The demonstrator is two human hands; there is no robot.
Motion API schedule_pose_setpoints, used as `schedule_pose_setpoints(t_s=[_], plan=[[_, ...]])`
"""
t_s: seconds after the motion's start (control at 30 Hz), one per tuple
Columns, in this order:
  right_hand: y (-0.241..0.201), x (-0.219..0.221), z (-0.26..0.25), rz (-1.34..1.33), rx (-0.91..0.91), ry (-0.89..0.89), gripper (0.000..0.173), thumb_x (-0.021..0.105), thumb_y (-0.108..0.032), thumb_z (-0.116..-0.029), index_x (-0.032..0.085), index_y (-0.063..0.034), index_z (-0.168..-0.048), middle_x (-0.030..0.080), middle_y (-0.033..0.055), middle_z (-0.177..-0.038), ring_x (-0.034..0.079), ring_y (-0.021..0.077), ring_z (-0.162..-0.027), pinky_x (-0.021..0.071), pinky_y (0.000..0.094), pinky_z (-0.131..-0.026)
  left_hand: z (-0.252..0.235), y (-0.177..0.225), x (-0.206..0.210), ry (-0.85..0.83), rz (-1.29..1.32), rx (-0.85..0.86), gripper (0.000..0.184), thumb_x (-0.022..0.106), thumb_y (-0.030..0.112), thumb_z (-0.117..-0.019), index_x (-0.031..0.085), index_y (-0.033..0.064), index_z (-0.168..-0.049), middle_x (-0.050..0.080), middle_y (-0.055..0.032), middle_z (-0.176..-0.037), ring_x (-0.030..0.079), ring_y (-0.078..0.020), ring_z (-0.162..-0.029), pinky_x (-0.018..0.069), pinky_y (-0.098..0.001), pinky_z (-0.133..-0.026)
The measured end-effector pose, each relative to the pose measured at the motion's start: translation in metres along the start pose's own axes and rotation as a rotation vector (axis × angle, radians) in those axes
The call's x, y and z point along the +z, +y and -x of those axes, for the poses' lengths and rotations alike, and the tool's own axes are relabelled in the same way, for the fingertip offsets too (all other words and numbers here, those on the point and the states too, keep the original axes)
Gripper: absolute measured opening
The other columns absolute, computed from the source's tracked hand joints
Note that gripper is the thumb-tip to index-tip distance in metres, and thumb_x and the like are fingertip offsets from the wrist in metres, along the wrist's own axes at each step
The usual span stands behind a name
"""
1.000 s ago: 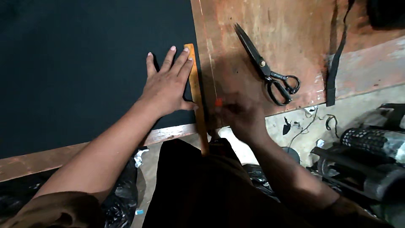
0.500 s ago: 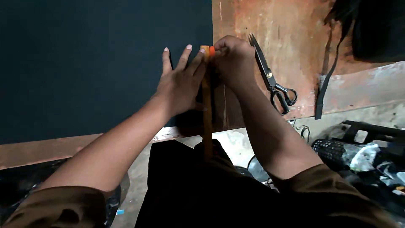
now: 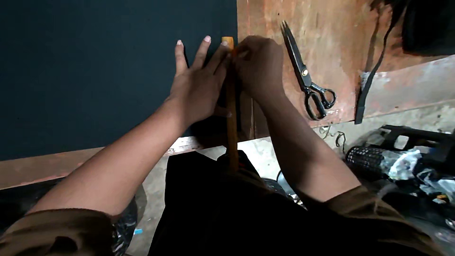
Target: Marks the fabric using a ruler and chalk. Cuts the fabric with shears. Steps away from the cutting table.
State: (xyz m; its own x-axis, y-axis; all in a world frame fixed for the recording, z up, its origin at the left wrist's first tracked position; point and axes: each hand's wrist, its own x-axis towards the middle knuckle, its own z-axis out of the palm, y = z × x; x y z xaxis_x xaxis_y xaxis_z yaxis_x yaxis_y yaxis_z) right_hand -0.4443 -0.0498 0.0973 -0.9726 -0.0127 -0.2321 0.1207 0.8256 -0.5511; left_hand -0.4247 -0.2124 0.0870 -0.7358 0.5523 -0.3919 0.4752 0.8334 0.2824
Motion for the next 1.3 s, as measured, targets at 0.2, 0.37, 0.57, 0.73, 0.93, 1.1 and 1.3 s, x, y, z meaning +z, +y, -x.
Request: schedule_pose_setpoints(t_s=[0.2, 0.37, 0.57, 0.73, 0.93, 1.1, 1.3], plan=[[0.017, 0.008, -0.009, -0.069, -0.150, 0.167, 0.015, 0.066, -0.009, -0.0915, 0.072, -0.0030, -0.104, 0.073, 0.0084, -0.090, 0.071, 0.0152, -0.078, 0.0600, 0.0343, -0.074, 0.000, 0.003, -0.002, -0.002, -0.018, -0.011, 0.123, 0.072, 0.076, -0.0758, 0.015, 0.0151, -0.166, 0.004, -0.0036, -0.175, -0.003, -0.0403, -0.159, -0.0012, -0.0830, -0.112], [0.006, 0.005, -0.020, 0.071, -0.106, 0.129, 0.018, 0.064, -0.011, -0.0906, 0.072, -0.0050, -0.105, 0.073, 0.0087, -0.095, 0.070, 0.0173, -0.088, 0.0560, 0.0361, -0.081, 0.000, 0.005, -0.004, -0.022, -0.017, -0.027, 0.124, 0.072, 0.076, -0.0750, 0.016, 0.0146, -0.166, 0.003, -0.0037, -0.175, -0.002, -0.0406, -0.159, -0.0009, -0.0833, -0.112], [0.006, 0.009, -0.013, 0.108, -0.166, 0.156, 0.017, 0.064, -0.012, -0.0905, 0.073, -0.0045, -0.102, 0.074, 0.0085, -0.094, 0.071, 0.0178, -0.088, 0.0560, 0.0356, -0.082, -0.002, 0.004, -0.003, -0.019, -0.022, -0.022, 0.122, 0.068, 0.081, -0.0750, 0.020, 0.0150, -0.165, 0.001, -0.0032, -0.175, -0.002, -0.0411, -0.159, -0.0005, -0.0839, -0.111], [0.015, 0.014, 0.101, 0.076, -0.051, -0.024, 0.019, 0.062, -0.016, -0.0987, 0.073, -0.0041, -0.108, 0.071, 0.0123, -0.091, 0.070, 0.0257, -0.079, 0.0597, 0.0463, -0.072, -0.003, 0.004, -0.002, -0.001, -0.015, -0.022, 0.122, 0.073, 0.076, -0.0755, 0.017, 0.0160, -0.166, 0.003, -0.0037, -0.175, -0.002, -0.0412, -0.159, -0.0011, -0.0833, -0.112], [0.048, 0.002, 0.193, 0.128, -0.179, 0.070, 0.025, 0.062, -0.014, -0.0961, 0.074, -0.0029, -0.115, 0.071, 0.0100, -0.083, 0.067, 0.0192, -0.067, 0.0588, 0.0353, -0.060, -0.003, 0.007, -0.005, -0.014, -0.003, -0.031, 0.125, 0.074, 0.076, -0.0743, 0.015, 0.0153, -0.166, 0.001, -0.0052, -0.175, -0.003, -0.0419, -0.158, -0.0019, -0.0828, -0.112], [0.080, -0.030, 0.110, 0.399, -0.287, 0.204, 0.024, 0.058, -0.015, -0.1009, 0.075, -0.0041, -0.115, 0.071, 0.0182, -0.094, 0.072, 0.0341, -0.080, 0.0591, 0.0491, -0.066, -0.002, 0.010, -0.008, -0.016, -0.008, -0.064, 0.124, 0.077, 0.074, -0.0724, 0.018, 0.0167, -0.166, 0.003, -0.0032, -0.175, 0.000, -0.0414, -0.159, -0.0007, -0.0808, -0.114], [0.099, -0.027, 0.065, 0.281, -0.320, 0.163, 0.022, 0.058, -0.016, -0.1011, 0.075, -0.0076, -0.112, 0.069, 0.0161, -0.109, 0.068, 0.0317, -0.102, 0.0575, 0.0481, -0.087, -0.004, 0.011, -0.006, -0.015, 0.000, -0.086, 0.124, 0.077, 0.074, -0.0724, 0.019, 0.0171, -0.166, 0.004, -0.0010, -0.175, 0.002, -0.0401, -0.159, -0.0004, -0.0808, -0.114]])
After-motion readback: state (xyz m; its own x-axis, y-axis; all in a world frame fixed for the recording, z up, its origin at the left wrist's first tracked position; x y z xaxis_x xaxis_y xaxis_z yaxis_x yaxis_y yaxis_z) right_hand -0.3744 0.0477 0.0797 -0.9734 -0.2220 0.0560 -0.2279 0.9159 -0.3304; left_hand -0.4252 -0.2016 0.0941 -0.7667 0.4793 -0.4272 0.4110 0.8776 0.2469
